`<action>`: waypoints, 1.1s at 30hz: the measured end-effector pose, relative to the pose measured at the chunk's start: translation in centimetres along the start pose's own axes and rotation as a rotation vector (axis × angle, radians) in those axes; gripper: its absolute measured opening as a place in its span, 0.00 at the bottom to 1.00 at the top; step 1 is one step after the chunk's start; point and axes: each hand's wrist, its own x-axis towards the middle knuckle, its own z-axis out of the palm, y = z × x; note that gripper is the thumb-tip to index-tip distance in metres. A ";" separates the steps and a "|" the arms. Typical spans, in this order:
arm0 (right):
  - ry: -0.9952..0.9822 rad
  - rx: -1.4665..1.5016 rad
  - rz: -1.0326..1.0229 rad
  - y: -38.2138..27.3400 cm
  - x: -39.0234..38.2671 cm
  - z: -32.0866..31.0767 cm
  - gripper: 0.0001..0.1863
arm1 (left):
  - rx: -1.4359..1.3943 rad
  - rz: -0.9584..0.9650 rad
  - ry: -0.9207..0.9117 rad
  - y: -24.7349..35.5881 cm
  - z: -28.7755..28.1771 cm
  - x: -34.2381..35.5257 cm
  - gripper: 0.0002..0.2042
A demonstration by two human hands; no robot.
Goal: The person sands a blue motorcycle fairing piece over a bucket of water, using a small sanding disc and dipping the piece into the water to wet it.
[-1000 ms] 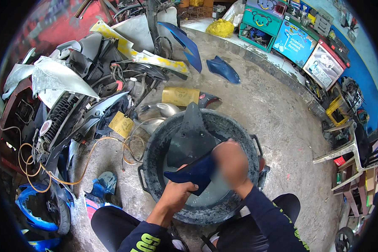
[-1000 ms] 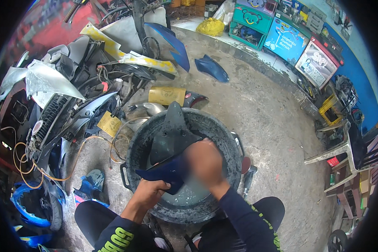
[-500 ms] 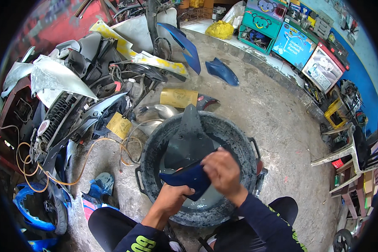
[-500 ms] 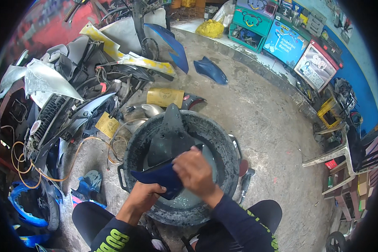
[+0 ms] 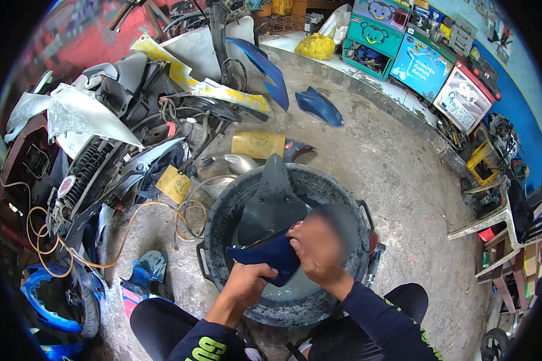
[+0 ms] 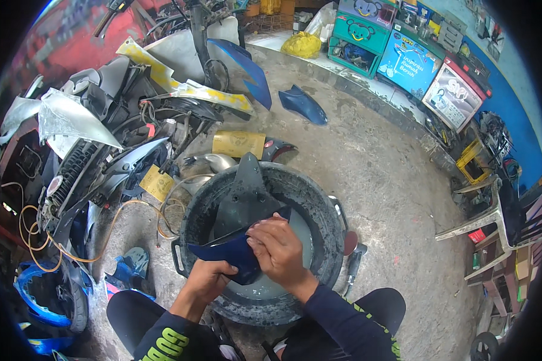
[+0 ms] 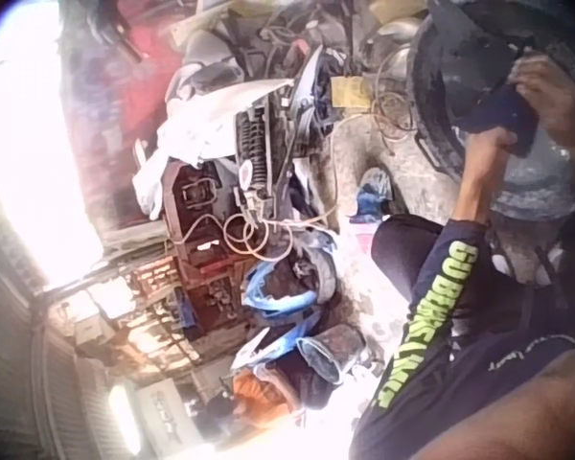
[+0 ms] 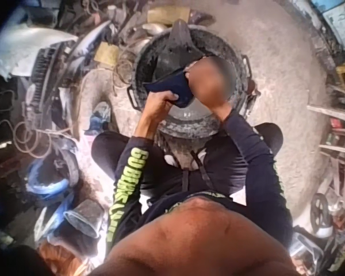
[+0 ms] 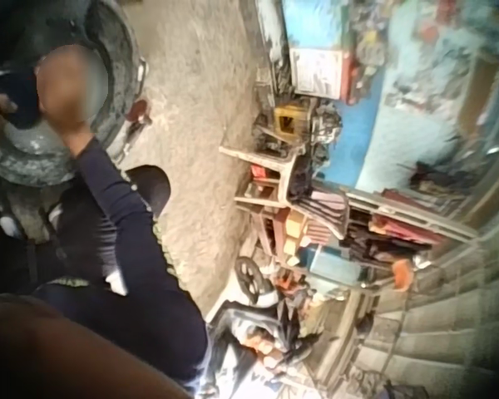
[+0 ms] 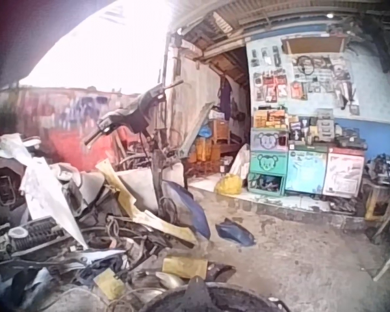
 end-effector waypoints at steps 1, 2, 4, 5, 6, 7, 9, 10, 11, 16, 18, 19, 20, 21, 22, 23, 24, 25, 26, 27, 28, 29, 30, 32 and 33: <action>0.009 -0.009 0.015 0.9 0.0 -0.2 0.03 | -0.002 -0.016 -0.021 0.2 -0.1 0.0 0.27; 0.017 -0.018 0.030 1.9 0.0 -0.4 0.03 | 0.001 -0.017 -0.024 0.2 0.0 -0.1 0.27; 0.033 -0.060 0.117 2.7 0.4 -0.9 0.03 | -0.018 0.021 0.012 0.3 0.2 0.0 0.28; 0.034 -0.059 0.080 2.0 0.0 -0.6 0.03 | -0.017 0.022 0.009 0.2 0.2 0.0 0.28; 0.033 -0.054 0.042 1.0 -0.2 -0.3 0.03 | -0.047 0.026 0.004 0.0 0.2 -0.1 0.26; 0.007 0.022 -0.016 -0.9 0.0 0.0 0.04 | -0.077 0.029 -0.001 -0.1 0.2 -0.1 0.25; 0.024 -0.003 0.011 1.0 0.1 -0.3 0.04 | -0.044 0.042 0.018 0.1 0.4 0.0 0.26; 0.042 -0.032 0.041 2.4 0.1 -0.7 0.04 | -0.009 0.050 0.034 0.2 0.6 0.0 0.26; 0.068 -0.045 0.108 3.5 0.1 -1.1 0.03 | -0.005 0.048 0.029 0.2 0.5 0.1 0.26; 0.022 0.058 0.004 -0.3 0.3 -0.3 0.05 | -0.030 0.017 0.000 0.3 -0.2 0.2 0.26; 0.024 -0.053 0.081 2.1 0.4 -0.9 0.03 | -0.026 0.037 0.010 0.3 0.1 0.2 0.26; 0.052 -0.055 0.109 2.8 0.5 -1.0 0.03 | -0.024 0.056 0.021 0.3 0.2 0.2 0.25; 0.053 -0.056 0.109 2.7 -0.1 -0.9 0.03 | -0.023 0.056 0.020 0.2 0.3 0.2 0.25; 0.032 -0.026 0.065 1.2 0.0 -0.3 0.03 | -0.045 0.051 0.019 0.1 0.1 0.2 0.25; 0.010 -0.005 0.024 -0.1 0.1 0.0 0.04 | -0.069 0.040 0.013 0.0 0.2 0.3 0.25; 0.051 0.075 -0.008 -1.1 0.1 0.5 0.04 | -0.070 0.042 0.013 0.1 0.2 0.3 0.25; 0.052 0.075 -0.007 -0.5 0.3 0.3 0.04 | -0.057 0.058 0.004 0.3 0.4 0.1 0.25; 0.050 0.021 0.051 0.9 0.4 -0.3 0.04 | -0.040 0.072 -0.005 0.5 0.4 -0.1 0.25; 0.048 -0.032 0.109 2.1 0.4 -0.7 0.04 | -0.035 0.070 -0.005 0.5 0.4 -0.1 0.25; 0.050 -0.020 0.118 2.3 0.8 -0.9 0.03 | -0.052 0.067 0.012 0.5 0.6 -0.1 0.25; 0.051 -0.017 0.114 1.7 0.6 -0.6 0.03 | -0.068 0.065 0.029 0.5 0.6 0.0 0.25; 0.043 0.017 0.077 0.4 0.1 -0.1 0.04 | -0.068 0.070 0.031 0.8 0.6 -0.3 0.25; 0.033 0.046 0.044 -0.7 0.0 0.1 0.06 | -0.043 0.056 0.037 1.1 0.7 -0.5 0.25; 0.041 0.082 0.019 0.0 0.0 0.0 0.06 | -0.019 0.040 0.042 1.1 0.7 -0.4 0.25; 0.047 0.003 0.087 1.9 0.1 -0.9 0.04 | -0.026 0.059 0.019 1.0 0.8 -0.3 0.25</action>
